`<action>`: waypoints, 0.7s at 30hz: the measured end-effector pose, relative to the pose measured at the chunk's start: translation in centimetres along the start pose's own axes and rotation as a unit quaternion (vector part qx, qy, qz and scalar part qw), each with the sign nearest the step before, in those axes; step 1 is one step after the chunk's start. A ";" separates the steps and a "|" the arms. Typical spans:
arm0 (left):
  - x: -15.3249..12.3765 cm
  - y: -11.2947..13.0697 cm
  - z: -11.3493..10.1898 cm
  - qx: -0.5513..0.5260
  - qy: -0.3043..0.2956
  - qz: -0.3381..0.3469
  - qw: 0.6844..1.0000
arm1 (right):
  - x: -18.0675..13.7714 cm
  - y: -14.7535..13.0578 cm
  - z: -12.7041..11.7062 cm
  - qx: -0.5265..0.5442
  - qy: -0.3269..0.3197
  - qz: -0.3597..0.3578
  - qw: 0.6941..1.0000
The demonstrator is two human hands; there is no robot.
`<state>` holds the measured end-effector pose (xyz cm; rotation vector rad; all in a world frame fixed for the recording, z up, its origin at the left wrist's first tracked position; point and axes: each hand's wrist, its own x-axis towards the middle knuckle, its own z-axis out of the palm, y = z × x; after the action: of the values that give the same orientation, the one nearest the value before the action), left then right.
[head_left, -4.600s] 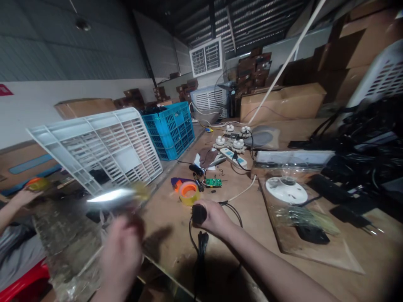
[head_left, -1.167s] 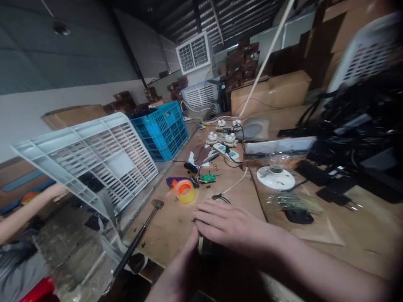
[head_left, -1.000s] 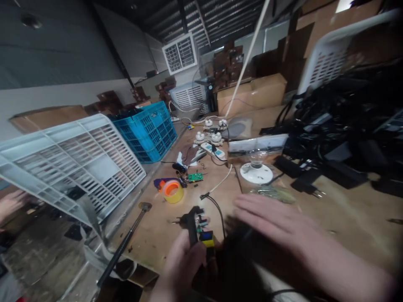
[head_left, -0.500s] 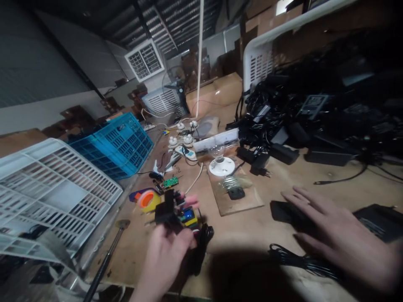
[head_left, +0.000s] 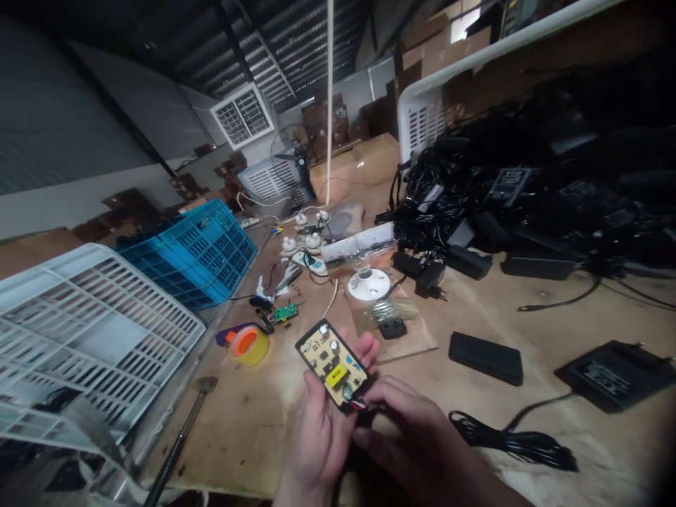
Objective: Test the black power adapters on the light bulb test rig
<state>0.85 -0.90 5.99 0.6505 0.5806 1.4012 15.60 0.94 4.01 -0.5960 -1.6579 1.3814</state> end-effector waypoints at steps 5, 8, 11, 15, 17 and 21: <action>-0.2 -0.2 0.0 -0.020 0.049 -0.003 0.999 | -0.6 -0.3 0.0 0.011 0.008 0.014 1.000; -0.6 0.3 0.6 0.092 0.081 0.052 0.991 | -1.0 -0.8 -0.2 0.051 -0.014 0.083 0.995; -1.5 1.9 1.6 0.294 0.128 0.162 0.933 | -1.2 -1.2 -0.1 0.109 -0.030 0.117 0.987; -2.5 4.6 2.9 0.451 0.124 0.207 0.859 | -1.2 -1.5 0.9 0.159 -0.027 0.106 0.981; -2.7 5.6 3.7 0.477 0.142 0.210 0.842 | -1.3 -1.5 1.6 0.171 -0.023 0.095 0.980; -2.7 6.1 4.9 0.471 0.192 0.243 0.826 | -2.0 -0.6 3.1 0.218 -0.032 0.083 0.972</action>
<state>-0.21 -3.59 13.74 1.3855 1.5656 1.6950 14.08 -2.45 4.00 -0.4429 -1.3119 1.8355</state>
